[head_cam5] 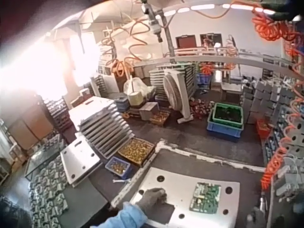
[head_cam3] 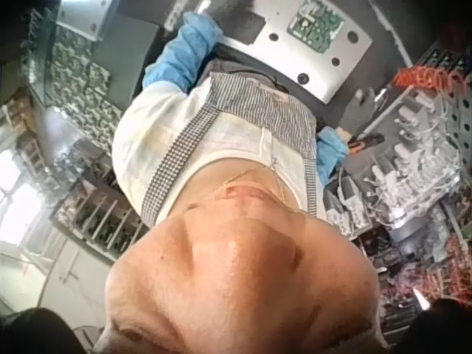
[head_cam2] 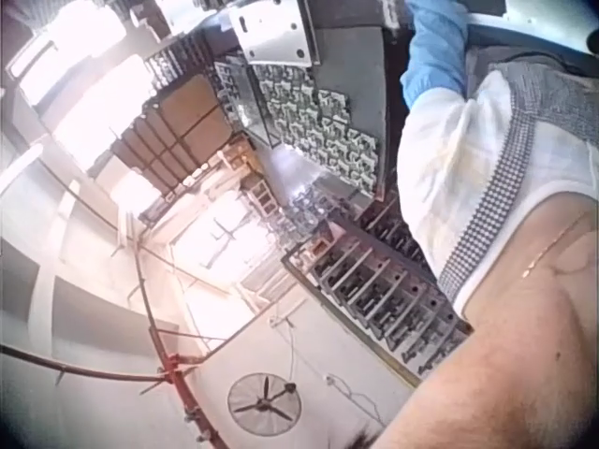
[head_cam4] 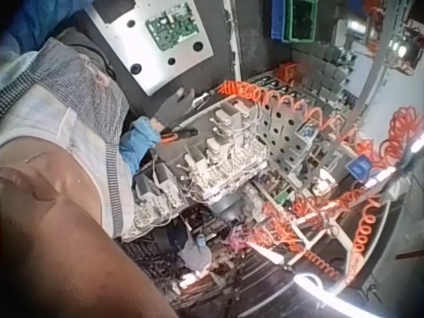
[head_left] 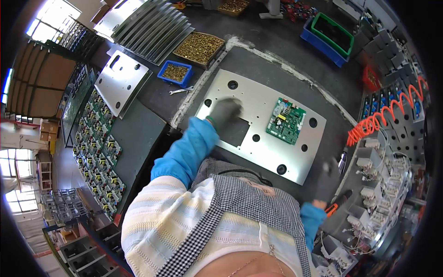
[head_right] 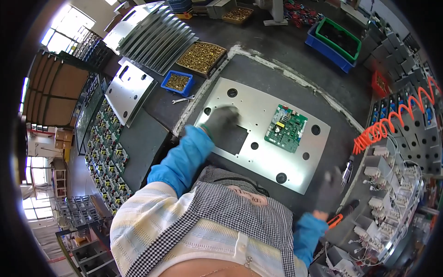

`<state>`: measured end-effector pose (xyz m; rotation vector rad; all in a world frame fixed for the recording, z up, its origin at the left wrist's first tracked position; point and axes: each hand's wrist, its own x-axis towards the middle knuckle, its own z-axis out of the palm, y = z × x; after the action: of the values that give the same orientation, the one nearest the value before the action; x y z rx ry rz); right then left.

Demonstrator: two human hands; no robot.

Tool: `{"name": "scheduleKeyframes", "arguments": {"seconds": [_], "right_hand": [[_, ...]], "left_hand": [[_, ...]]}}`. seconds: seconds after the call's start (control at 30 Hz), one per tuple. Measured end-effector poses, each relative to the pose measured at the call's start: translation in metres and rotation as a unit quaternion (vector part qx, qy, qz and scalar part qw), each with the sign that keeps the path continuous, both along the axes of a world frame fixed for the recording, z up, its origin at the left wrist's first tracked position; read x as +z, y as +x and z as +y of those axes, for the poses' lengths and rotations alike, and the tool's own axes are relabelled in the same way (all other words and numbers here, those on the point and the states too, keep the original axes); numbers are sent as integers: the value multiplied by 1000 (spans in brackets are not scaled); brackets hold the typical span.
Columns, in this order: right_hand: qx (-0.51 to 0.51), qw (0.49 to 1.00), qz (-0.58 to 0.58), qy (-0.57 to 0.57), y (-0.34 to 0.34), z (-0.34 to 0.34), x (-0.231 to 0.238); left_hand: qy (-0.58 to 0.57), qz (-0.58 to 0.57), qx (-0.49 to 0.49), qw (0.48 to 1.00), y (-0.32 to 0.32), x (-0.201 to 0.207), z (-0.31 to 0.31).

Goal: The person assembles electronic components and heat sinks onto a metal chassis by securing them with screws using power screwdrivers.

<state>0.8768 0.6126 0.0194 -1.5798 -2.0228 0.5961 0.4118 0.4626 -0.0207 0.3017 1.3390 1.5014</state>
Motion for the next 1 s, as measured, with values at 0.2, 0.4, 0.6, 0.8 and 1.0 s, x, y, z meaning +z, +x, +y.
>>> {"name": "scheduleKeyframes", "arguments": {"seconds": [0.2, 0.4, 0.6, 0.8, 1.0], "right_hand": [[-56, 992, -108, -14, 166, -3, 25], [80, 853, -516, 18, 196, -38, 14], [202, 833, -513, 33, 191, 0, -2], [229, 838, -495, 11, 206, 19, -13], [125, 916, -332, 186, 181, 17, 17]], "left_hand": [[-368, 437, 92, 816, -240, 27, -43], [-502, 467, 20, 727, -292, 22, -26], [-484, 474, -1, 736, -302, -3, -29], [-493, 485, -49, 721, -285, 14, -14], [-506, 549, 21, 665, -296, -9, -29]]}}
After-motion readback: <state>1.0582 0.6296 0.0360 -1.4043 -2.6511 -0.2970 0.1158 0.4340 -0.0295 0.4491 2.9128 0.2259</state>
